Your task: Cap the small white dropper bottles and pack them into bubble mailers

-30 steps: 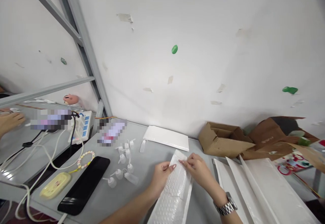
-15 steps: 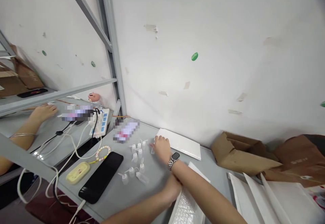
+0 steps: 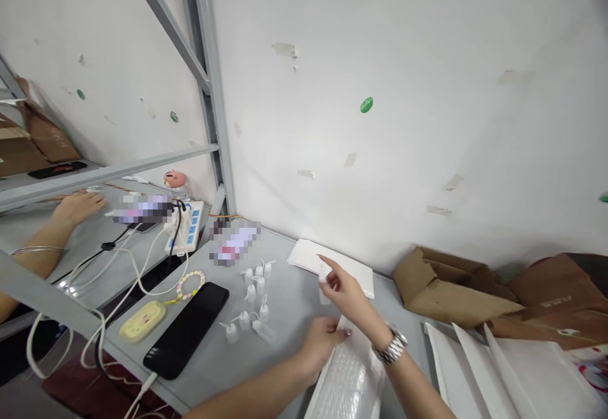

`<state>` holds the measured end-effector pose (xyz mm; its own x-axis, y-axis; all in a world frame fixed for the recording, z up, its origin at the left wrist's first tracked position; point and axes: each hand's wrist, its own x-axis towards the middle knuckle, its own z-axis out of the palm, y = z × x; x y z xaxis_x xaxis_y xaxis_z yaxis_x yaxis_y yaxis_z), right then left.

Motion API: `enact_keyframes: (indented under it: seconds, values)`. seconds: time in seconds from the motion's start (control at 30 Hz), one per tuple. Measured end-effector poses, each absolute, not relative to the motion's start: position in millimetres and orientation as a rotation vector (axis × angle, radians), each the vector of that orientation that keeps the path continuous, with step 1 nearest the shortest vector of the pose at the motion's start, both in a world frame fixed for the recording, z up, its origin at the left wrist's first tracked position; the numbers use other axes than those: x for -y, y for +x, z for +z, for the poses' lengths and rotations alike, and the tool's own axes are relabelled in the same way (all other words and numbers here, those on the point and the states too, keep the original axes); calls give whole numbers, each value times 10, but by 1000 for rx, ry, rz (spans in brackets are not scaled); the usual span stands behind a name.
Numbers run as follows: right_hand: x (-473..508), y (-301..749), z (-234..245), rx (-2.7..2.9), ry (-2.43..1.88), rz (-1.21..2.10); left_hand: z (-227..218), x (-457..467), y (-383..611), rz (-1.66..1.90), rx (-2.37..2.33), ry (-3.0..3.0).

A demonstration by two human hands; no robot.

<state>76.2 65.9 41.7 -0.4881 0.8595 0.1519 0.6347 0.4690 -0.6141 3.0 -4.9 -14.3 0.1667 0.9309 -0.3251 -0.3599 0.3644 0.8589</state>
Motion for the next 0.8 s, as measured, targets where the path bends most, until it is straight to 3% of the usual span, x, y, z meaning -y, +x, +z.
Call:
enact_keyframes:
  seconds: [0.07,0.2,0.53,0.8]
  values:
    - [-609,1041,516,2017,-1209,816,-131,49,1,1063,-986,658]
    - [-422,1448,566,1750,-1276,704,-85,45,-43,1102,-962,606]
    - [-231,1527,239,1586,-1386,597,3,72,-22,1057,-948,690]
    - [-280,1580,200,1491,-1370,1091,-70,72,9,1098,-918,666]
